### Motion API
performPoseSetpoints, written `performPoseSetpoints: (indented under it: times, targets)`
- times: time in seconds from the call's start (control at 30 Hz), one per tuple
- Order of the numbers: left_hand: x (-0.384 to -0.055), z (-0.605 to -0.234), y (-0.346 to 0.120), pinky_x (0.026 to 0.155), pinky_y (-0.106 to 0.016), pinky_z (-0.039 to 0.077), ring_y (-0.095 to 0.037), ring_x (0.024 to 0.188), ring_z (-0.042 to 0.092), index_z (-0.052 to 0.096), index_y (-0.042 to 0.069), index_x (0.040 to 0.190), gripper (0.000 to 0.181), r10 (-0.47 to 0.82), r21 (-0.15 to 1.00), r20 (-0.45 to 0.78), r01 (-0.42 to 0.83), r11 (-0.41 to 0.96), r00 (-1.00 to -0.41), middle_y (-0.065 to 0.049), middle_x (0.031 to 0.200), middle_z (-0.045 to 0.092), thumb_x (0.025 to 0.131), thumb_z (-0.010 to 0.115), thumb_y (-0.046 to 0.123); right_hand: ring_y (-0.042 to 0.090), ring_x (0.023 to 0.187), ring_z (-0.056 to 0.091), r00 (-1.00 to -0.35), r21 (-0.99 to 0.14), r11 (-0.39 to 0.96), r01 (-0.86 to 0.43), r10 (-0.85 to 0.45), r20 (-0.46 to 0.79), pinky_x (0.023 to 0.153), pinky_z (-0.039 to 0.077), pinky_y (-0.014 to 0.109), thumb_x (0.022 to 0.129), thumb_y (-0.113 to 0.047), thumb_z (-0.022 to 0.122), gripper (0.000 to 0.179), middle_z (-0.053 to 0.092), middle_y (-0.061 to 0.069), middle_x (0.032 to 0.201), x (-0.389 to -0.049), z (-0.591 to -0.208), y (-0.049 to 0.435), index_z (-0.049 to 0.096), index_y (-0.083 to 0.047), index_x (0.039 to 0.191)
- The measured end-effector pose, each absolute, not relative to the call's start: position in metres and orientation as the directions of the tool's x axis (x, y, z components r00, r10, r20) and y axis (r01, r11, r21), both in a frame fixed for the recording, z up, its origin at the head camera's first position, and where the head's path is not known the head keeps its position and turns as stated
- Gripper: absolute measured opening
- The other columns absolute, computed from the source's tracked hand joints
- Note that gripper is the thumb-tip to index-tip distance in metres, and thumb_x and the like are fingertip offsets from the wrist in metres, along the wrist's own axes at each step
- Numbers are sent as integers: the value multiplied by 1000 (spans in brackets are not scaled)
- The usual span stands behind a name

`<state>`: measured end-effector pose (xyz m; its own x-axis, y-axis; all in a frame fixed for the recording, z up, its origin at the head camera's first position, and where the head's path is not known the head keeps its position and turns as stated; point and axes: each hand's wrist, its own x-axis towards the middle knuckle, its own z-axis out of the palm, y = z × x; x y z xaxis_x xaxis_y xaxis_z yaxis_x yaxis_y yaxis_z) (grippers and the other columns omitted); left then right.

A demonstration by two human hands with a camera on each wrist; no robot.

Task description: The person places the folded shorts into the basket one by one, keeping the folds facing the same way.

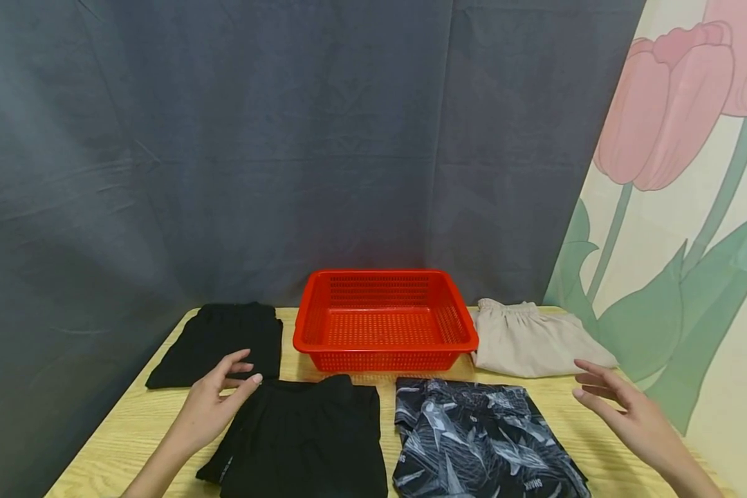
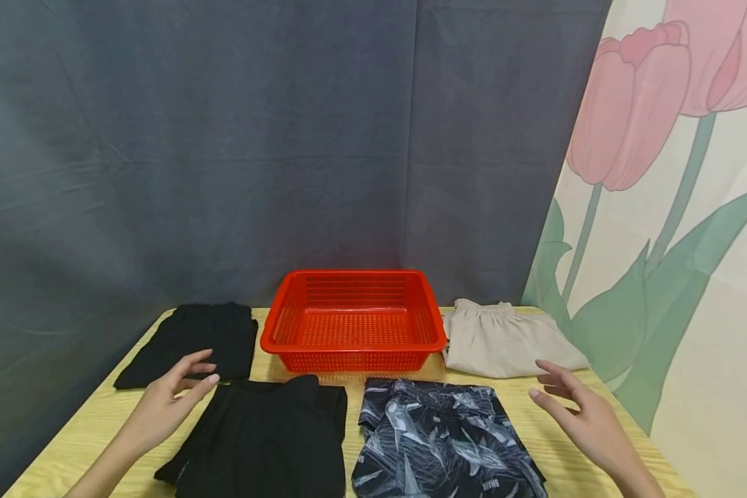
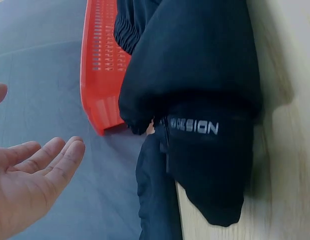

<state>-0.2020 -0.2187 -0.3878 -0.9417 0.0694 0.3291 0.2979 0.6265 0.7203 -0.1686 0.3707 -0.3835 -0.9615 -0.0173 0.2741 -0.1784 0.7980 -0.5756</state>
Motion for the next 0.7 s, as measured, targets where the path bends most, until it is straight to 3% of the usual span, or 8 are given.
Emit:
performPoseSetpoints:
  times: [0.2, 0.5, 0.6, 0.7]
  targets:
    - [-202, -390, -211, 80, -45, 54, -30, 102, 64, 46, 6, 140, 54, 79, 746, 286, 274, 607, -955, -17, 124, 59, 96, 62, 34, -13, 92, 50, -962, -582, 796, -168, -3, 272, 65, 49, 26, 98, -32, 58, 54, 60, 20, 122, -168, -386, 369, 44, -6, 144]
    - [-202, -394, -201, 82, -47, 53, -27, 101, 64, 48, 6, 139, 54, 86, 766, 244, 246, 594, -966, -15, 123, 60, 95, 63, 33, -14, 91, 47, -983, -599, 795, -93, 22, 182, 70, 50, 38, 99, -39, 54, 60, 56, 25, 127, -166, -389, 370, 40, -5, 146]
    - [-202, -395, -197, 80, -45, 54, -27, 99, 64, 49, 6, 138, 54, 91, 773, 233, 241, 587, -968, -14, 123, 60, 94, 64, 33, -7, 95, 52, -987, -610, 788, -81, 23, 161, 70, 50, 36, 99, -40, 53, 60, 55, 25, 129, -165, -391, 370, 39, -5, 146]
    - [-202, -396, -193, 79, -44, 54, -28, 98, 65, 50, 6, 137, 53, 96, 783, 226, 239, 574, -969, -15, 122, 60, 93, 66, 31, 16, 104, 60, -990, -627, 775, -72, 20, 137, 72, 51, 41, 100, -41, 51, 62, 53, 26, 129, -163, -392, 368, 37, -3, 147]
